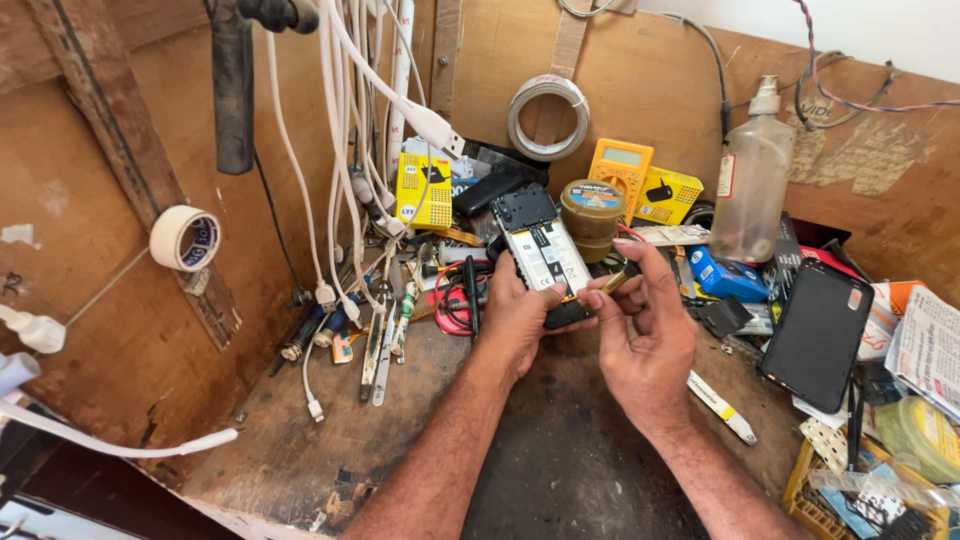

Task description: The person uses a small metal tool to pry and lift the battery and internal components of a disassembled smartphone on a cluttered workbench. They repeatedly adjust the phone's orientation and continue prying at the battery edges and connectors throughout the clip.

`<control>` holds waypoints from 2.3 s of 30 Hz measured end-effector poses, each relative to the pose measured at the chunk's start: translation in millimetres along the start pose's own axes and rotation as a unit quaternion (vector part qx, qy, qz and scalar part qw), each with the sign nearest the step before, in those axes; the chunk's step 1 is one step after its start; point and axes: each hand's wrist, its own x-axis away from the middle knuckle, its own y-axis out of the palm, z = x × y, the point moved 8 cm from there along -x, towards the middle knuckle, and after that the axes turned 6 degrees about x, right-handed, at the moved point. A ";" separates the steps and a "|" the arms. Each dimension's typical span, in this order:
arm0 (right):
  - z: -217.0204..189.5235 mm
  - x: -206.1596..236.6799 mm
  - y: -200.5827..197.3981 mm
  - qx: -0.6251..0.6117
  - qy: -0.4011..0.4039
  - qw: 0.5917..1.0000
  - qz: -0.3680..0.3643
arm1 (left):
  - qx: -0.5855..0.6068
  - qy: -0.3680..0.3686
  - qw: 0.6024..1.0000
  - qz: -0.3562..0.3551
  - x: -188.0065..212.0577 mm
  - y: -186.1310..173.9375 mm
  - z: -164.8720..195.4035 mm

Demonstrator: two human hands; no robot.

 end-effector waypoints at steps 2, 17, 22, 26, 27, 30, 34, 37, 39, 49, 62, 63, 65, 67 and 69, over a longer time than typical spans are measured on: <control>-11.0 -1.4 -22.5 -0.014 0.001 1.000 -0.016 | -0.004 -0.002 1.000 0.001 8.4 22.9 -3.9; -40.5 -47.8 -97.5 0.030 -0.046 0.998 0.030 | -0.033 0.051 0.998 -0.007 -4.8 107.3 0.2; -20.6 -24.7 -110.9 0.010 -0.003 1.000 0.021 | -0.014 0.037 0.999 -0.013 10.6 112.4 -26.7; -34.4 -4.6 -119.5 -0.009 -0.002 1.000 -0.005 | -0.015 0.034 0.999 -0.011 38.4 117.5 -23.0; -43.1 -3.4 -119.9 -0.001 -0.017 1.000 -0.013 | -0.011 0.028 0.999 -0.015 43.5 120.6 -18.5; -54.6 3.0 -124.1 0.009 -0.016 1.000 -0.020 | 0.005 -0.020 1.000 -0.010 58.9 124.5 -16.7; -33.4 -16.0 -148.5 0.009 -0.012 1.000 -0.026 | 0.002 -0.003 1.000 -0.018 35.1 152.4 -29.5; -17.4 -30.1 -172.1 -0.006 -0.022 0.999 -0.029 | 0.001 0.004 1.000 -0.019 16.8 172.5 -48.4; -13.9 -40.6 -183.2 -0.014 -0.042 0.999 -0.028 | 0.003 0.013 1.000 -0.018 4.4 183.5 -54.9; 26.5 -48.7 -208.8 0.054 -0.034 0.998 -0.003 | -0.019 0.017 1.000 -0.015 -24.6 191.0 -102.7; 17.0 -76.4 -213.4 -0.002 -0.034 0.999 0.016 | -0.022 0.011 0.999 -0.036 -31.8 212.6 -69.4; 20.0 -80.2 -212.4 0.014 -0.039 0.998 0.042 | -0.022 0.017 0.998 -0.048 -36.8 213.1 -66.6; 27.3 -80.8 -206.7 0.023 -0.027 0.998 0.055 | -0.017 -0.016 0.999 -0.032 -40.9 205.8 -71.2; 30.6 -79.5 -205.7 0.025 -0.018 0.998 0.052 | -0.020 -0.027 0.999 -0.026 -41.6 202.9 -75.0; 31.0 -76.5 -205.1 0.022 -0.011 0.999 0.034 | -0.026 -0.023 0.999 -0.030 -39.2 203.5 -76.7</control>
